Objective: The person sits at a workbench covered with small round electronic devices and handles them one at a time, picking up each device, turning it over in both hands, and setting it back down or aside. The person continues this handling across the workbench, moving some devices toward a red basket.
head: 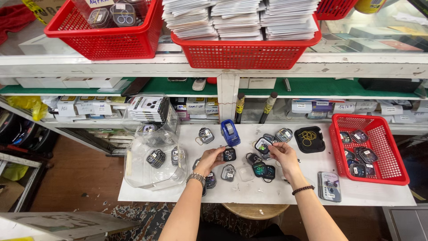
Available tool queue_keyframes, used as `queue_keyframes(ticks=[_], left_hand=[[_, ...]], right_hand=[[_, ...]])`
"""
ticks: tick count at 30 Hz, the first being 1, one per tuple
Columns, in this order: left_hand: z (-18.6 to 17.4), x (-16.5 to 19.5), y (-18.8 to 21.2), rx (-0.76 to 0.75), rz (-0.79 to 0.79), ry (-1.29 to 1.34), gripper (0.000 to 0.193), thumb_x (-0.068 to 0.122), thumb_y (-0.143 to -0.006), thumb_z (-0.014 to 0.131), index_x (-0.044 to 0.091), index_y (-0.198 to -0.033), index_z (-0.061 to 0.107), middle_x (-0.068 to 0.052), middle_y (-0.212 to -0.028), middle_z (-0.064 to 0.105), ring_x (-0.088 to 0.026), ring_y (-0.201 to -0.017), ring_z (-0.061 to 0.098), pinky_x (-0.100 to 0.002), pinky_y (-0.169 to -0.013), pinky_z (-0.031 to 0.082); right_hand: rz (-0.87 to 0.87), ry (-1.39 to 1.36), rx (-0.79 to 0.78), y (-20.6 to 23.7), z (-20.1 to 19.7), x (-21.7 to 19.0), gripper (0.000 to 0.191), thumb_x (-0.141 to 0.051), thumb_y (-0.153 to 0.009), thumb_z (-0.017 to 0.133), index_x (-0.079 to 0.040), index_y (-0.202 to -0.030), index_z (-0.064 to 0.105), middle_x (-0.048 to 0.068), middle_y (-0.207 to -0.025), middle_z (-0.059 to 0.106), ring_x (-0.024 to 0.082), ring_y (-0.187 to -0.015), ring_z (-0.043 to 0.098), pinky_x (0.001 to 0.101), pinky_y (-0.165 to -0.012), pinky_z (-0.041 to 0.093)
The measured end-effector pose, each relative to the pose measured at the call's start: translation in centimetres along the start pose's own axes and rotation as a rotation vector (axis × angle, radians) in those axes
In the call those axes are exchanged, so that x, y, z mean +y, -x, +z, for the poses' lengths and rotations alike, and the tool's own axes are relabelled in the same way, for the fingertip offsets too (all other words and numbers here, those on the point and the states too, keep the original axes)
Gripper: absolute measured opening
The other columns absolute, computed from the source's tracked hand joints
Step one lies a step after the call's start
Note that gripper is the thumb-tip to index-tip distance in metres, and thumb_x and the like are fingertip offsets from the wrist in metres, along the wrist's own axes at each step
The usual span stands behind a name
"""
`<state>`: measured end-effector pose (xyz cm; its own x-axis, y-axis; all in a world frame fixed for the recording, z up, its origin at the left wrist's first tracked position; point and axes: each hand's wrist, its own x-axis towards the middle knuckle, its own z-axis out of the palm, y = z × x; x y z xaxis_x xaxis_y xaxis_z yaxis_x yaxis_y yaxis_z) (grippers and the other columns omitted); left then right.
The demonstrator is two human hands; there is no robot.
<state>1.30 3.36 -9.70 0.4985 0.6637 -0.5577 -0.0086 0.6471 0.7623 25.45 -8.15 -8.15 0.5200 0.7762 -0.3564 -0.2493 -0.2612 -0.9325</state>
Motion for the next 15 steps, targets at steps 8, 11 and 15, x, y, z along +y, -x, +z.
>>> queue_keyframes(ticks=[8, 11, 15], left_hand=[[0.9, 0.0, -0.3, 0.1, 0.061, -0.444, 0.039, 0.036, -0.089, 0.075, -0.002, -0.099, 0.081, -0.002, -0.073, 0.063, -0.011, -0.065, 0.054, -0.026, -0.065, 0.046], [0.9, -0.3, -0.5, 0.145, 0.096, -0.452, 0.045, 0.038, -0.085, 0.077, 0.001, -0.108, 0.08, -0.001, -0.079, 0.07, -0.011, -0.069, 0.061, -0.026, -0.068, 0.051], [0.8, -0.8, -0.7, 0.258, 0.316, -0.776, 0.071, 0.05, -0.078, 0.081, 0.001, -0.126, 0.065, -0.009, -0.089, 0.078, -0.018, -0.08, 0.074, -0.03, -0.078, 0.056]], right_hand=[[0.001, -0.098, -0.017, 0.3, -0.8, 0.2, 0.023, -0.011, -0.09, 0.074, -0.002, -0.107, 0.063, 0.004, -0.092, 0.069, 0.012, -0.08, 0.066, 0.0257, -0.075, 0.055], [0.013, -0.096, -0.007, 0.6, -0.4, 0.6, 0.021, -0.009, -0.09, 0.074, -0.001, -0.107, 0.063, 0.006, -0.091, 0.07, 0.014, -0.079, 0.066, 0.0267, -0.075, 0.054], [0.048, -0.183, -0.087, 1.7, 1.0, 1.5, 0.02, -0.01, -0.09, 0.073, -0.003, -0.105, 0.062, 0.005, -0.094, 0.072, 0.014, -0.08, 0.067, 0.0263, -0.076, 0.056]])
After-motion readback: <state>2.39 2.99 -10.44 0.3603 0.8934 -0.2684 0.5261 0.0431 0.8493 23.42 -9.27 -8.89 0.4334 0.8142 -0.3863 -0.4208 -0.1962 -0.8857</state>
